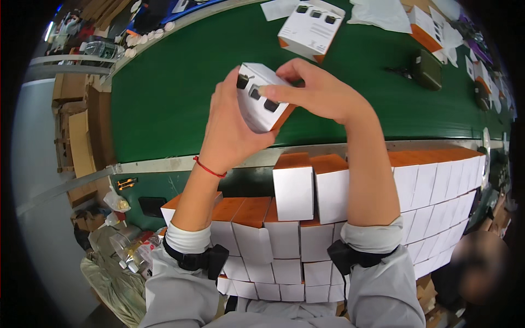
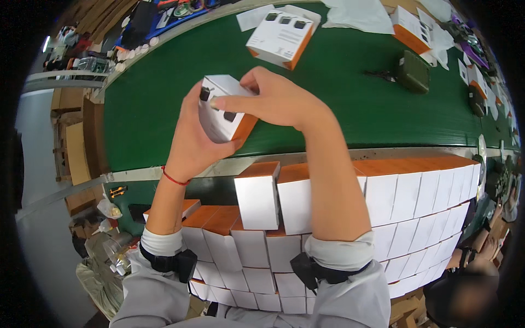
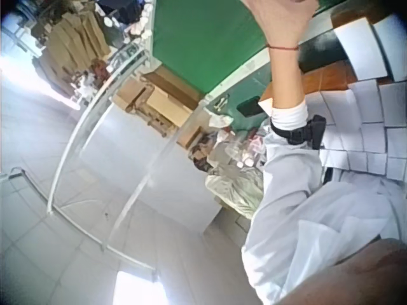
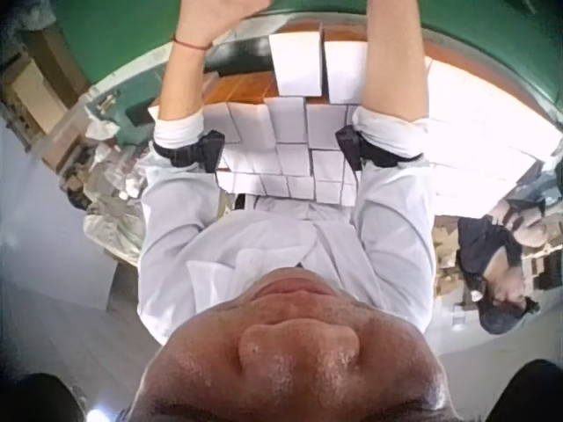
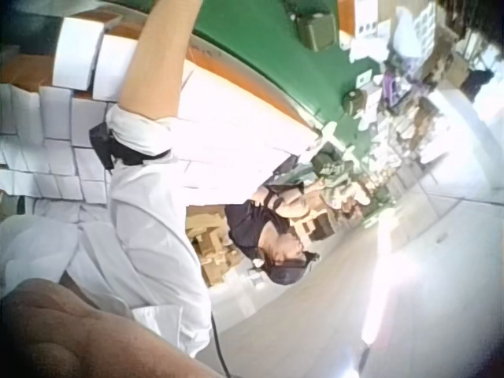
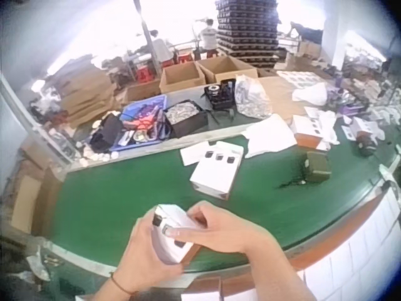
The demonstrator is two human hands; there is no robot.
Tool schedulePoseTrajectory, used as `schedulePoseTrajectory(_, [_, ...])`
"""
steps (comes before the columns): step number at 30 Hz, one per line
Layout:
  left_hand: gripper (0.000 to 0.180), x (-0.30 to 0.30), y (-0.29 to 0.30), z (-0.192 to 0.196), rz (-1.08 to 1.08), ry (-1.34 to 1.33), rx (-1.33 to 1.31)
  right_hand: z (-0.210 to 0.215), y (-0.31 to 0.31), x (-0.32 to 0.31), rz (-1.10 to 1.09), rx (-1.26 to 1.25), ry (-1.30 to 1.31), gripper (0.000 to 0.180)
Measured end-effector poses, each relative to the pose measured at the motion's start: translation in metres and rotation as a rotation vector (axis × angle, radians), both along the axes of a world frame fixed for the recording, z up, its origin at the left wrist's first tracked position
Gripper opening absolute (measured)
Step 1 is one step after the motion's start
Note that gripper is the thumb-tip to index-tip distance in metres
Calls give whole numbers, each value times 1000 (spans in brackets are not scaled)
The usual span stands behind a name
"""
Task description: Worker is unboxing small electronic products and sorting the components on a conveyor belt
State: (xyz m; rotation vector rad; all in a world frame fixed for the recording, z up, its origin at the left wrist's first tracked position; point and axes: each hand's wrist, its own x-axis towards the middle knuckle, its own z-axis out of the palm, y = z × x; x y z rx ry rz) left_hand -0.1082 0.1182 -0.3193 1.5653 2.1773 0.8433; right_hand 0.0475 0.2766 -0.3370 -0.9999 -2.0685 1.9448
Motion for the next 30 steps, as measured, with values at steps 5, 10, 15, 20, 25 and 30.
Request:
schedulePoseTrajectory(5, [101, -17, -19, -1, 5, -85, -6, 5, -8, -6, 163, -75, 25, 58])
schedulePoseTrajectory(10, [93, -20, -26, -15, -41, -84, 121, 10, -17, -9, 156, -13, -1, 60])
schedulePoseTrajectory(15, [95, -25, -22, -12, -40, -60, 119, 9, -20, -12, 71, -11, 56, 70])
schedulePoseTrajectory(20, [99, -20, -25, -21, 2, -78, 145, 5, -30, -24, 2, 111, 72, 72])
schedulePoseTrajectory(25, [104, -28, -24, -16, 25, -101, 110, -17, -3, -9, -172, 35, 236, 62])
schedulePoseTrajectory(30, [101, -27, -26, -17, 157, 7, 42, 1, -17, -27, -248, 846, 531, 41])
